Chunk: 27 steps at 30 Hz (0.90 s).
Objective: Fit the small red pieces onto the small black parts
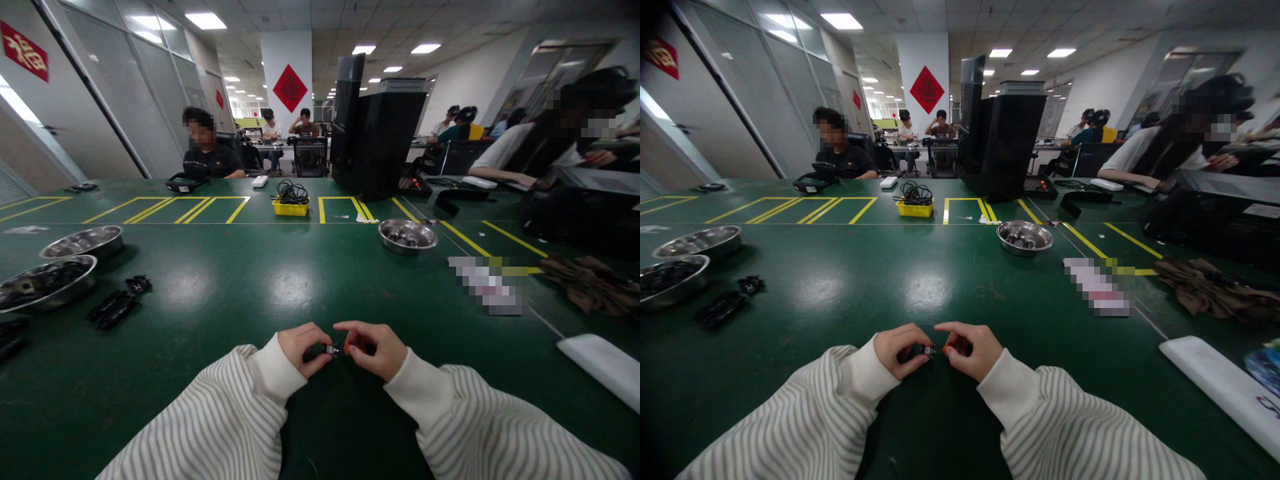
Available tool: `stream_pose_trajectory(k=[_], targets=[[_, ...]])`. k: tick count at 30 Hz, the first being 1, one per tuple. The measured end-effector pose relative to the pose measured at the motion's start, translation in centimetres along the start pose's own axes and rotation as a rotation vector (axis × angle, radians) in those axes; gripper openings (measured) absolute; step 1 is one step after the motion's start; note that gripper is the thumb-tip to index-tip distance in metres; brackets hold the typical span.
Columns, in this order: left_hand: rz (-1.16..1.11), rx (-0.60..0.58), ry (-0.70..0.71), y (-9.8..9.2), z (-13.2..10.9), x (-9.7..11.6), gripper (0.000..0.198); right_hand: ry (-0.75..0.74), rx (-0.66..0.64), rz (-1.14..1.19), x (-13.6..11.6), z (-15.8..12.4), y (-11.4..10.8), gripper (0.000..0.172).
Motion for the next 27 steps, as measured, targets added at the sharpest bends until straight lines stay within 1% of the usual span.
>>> stream_pose_trajectory(k=[1,3,5,7,12,18,23,27], targets=[[-0.023,0.008,-0.02,0.1,0.0,0.1,0.016,0.023,0.003,0.022,0.0,0.0,0.0,0.033],[-0.069,0.011,-0.073,0.2,0.0,0.4,0.016,0.049,0.013,0.057,-0.1,-0.1,0.0,0.022],[-0.1,0.008,-0.122,0.4,0.0,0.7,0.015,0.052,0.011,0.082,-0.3,-0.2,0.0,0.011],[-0.115,0.011,-0.141,0.5,0.0,0.9,0.016,0.045,-0.002,0.111,-0.4,-0.2,0.1,0.007],[-0.101,0.069,-0.09,0.6,-0.1,1.1,0.014,0.079,0.014,0.255,-0.3,-0.1,0.3,0.005],[-0.058,0.165,-0.028,0.0,0.1,1.5,0.012,0.122,0.012,0.421,-0.3,-0.2,0.5,0.005],[-0.026,0.161,-0.004,-0.2,0.3,1.9,0.011,0.175,0.009,0.488,0.0,-0.2,0.9,0.013],[-0.02,0.161,0.012,-0.2,0.3,2.0,0.011,0.166,-0.011,0.488,0.2,-0.1,1.0,0.015]])
Point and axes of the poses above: each hand's wrist, its own z-axis towards the middle knuckle, its own y-axis out of the palm, x = y × z, the point moved 2 cm from there along z, towards the middle knuckle, and after that the axes turned 3 degrees about -x, right-handed, at the moved point
